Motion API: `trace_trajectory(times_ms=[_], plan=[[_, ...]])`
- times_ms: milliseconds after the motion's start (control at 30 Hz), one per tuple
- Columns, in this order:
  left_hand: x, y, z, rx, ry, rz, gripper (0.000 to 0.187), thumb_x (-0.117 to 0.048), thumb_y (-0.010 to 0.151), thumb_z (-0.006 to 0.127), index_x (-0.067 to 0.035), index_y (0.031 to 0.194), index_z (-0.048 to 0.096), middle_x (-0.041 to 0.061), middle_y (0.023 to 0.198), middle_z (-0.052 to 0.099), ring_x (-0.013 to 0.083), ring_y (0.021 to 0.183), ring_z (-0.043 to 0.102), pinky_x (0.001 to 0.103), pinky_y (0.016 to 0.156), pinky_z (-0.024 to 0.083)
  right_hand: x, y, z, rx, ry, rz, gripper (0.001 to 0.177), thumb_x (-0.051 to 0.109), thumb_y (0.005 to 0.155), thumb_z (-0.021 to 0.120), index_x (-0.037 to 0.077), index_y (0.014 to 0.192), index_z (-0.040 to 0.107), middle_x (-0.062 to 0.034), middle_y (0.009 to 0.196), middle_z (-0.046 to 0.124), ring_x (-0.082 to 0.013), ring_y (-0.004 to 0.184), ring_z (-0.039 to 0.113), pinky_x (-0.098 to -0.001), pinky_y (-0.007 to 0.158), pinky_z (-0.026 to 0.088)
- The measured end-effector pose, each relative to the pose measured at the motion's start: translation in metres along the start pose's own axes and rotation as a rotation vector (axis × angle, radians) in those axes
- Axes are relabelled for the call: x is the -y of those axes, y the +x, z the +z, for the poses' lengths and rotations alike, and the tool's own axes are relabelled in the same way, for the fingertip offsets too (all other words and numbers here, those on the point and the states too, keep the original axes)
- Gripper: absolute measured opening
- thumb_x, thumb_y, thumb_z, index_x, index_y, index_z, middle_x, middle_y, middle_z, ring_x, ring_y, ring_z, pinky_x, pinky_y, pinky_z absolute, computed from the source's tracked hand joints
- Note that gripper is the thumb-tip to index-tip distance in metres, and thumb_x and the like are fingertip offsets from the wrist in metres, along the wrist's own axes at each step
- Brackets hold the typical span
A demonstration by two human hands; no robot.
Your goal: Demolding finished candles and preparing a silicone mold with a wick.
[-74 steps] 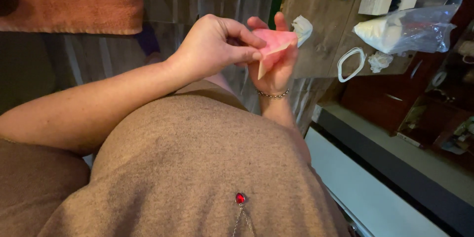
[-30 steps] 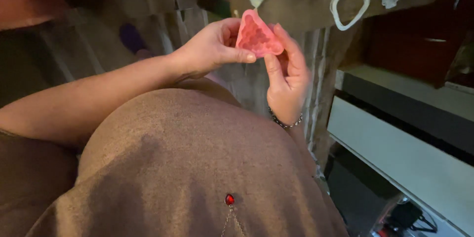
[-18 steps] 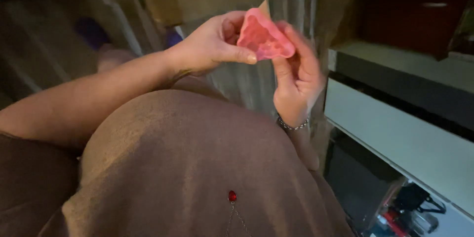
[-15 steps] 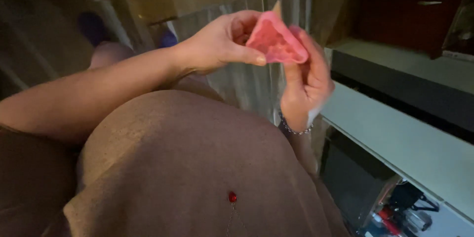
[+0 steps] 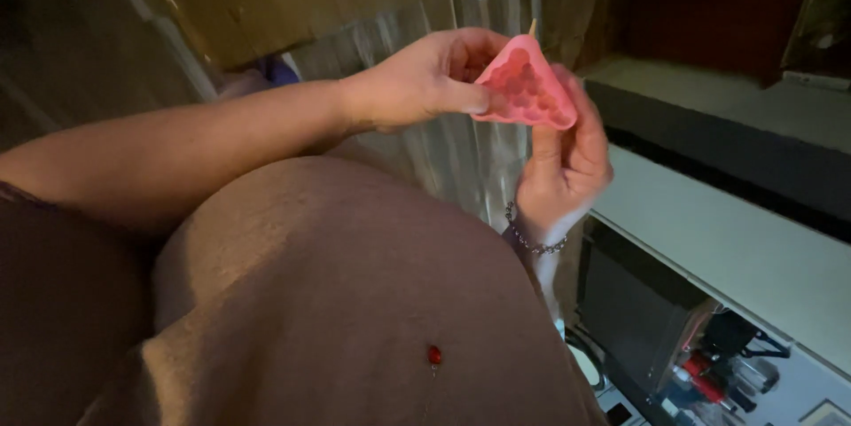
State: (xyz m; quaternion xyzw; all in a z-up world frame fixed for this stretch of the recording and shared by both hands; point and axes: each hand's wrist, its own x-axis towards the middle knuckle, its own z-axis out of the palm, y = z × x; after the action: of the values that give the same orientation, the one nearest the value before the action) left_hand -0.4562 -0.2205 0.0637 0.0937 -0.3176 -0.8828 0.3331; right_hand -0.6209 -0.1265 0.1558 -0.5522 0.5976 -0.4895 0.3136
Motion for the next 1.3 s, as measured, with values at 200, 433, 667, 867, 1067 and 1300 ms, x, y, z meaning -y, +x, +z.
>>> trace_trajectory(times_ms=[200,433,667,867,1067,1300], plan=[[-0.001,0.002,-0.034,-0.005,0.062,-0.118,0.058,-0.005,0.087,0.07,0.002,0.141,0.05,0.011,0.115,0.066,0.0178,0.099,0.068,0.031,0.084,0.061,-0.018,0.016,0.015,0.155,-0.06,-0.018,0.037,0.01,0.106,0.071,0.003,0.142,0.062,-0.0134,0.144,0.062,-0.0212,0.128,0.063,-0.0346,0.109,0.053],[-0.053,-0.021,-0.052,-0.088,0.44,0.193,0.06,-0.011,0.082,0.086,-0.006,0.13,0.052,0.011,0.119,0.063,0.0245,0.11,0.067,0.035,0.088,0.059,-0.027,0.041,0.061,0.298,0.594,0.428,0.078,0.037,0.101,0.074,0.003,0.162,0.037,-0.0147,0.157,0.048,-0.0259,0.145,0.05,-0.0417,0.124,0.042],[-0.051,-0.024,-0.081,-0.123,0.95,0.5,0.054,-0.009,0.092,0.084,-0.006,0.132,0.047,0.013,0.128,0.062,0.0339,0.119,0.064,0.039,0.1,0.054,-0.059,0.062,0.074,0.372,0.526,0.719,0.07,0.019,0.1,0.068,0.004,0.158,0.032,-0.0151,0.155,0.047,-0.0283,0.139,0.052,-0.0455,0.111,0.046],[-0.045,-0.018,-0.087,-0.32,1.256,0.606,0.066,-0.004,0.085,0.078,-0.001,0.142,0.044,0.025,0.138,0.049,0.0429,0.127,0.055,0.044,0.105,0.053,-0.119,0.087,0.062,0.368,0.522,0.457,0.054,-0.004,0.102,0.071,0.002,0.15,0.047,-0.0137,0.147,0.054,-0.0213,0.135,0.055,-0.0379,0.118,0.045],[-0.007,0.012,-0.083,-0.761,0.398,-0.013,0.063,-0.014,0.088,0.072,-0.002,0.146,0.05,0.017,0.133,0.06,0.0289,0.121,0.06,0.038,0.102,0.053,-0.137,0.126,0.051,0.351,0.273,0.123,0.042,-0.011,0.099,0.071,0.003,0.136,0.058,-0.0146,0.141,0.061,-0.0225,0.131,0.059,-0.0372,0.115,0.049],[0.022,0.069,-0.047,-0.614,-0.468,0.03,0.058,-0.028,0.09,0.076,0.0,0.137,0.057,0.005,0.118,0.068,0.0149,0.104,0.063,0.033,0.093,0.052,-0.159,0.163,0.021,0.521,0.346,-0.138,0.032,-0.007,0.097,0.073,0.01,0.118,0.058,-0.0122,0.143,0.061,-0.0255,0.139,0.053,-0.0398,0.116,0.047]])
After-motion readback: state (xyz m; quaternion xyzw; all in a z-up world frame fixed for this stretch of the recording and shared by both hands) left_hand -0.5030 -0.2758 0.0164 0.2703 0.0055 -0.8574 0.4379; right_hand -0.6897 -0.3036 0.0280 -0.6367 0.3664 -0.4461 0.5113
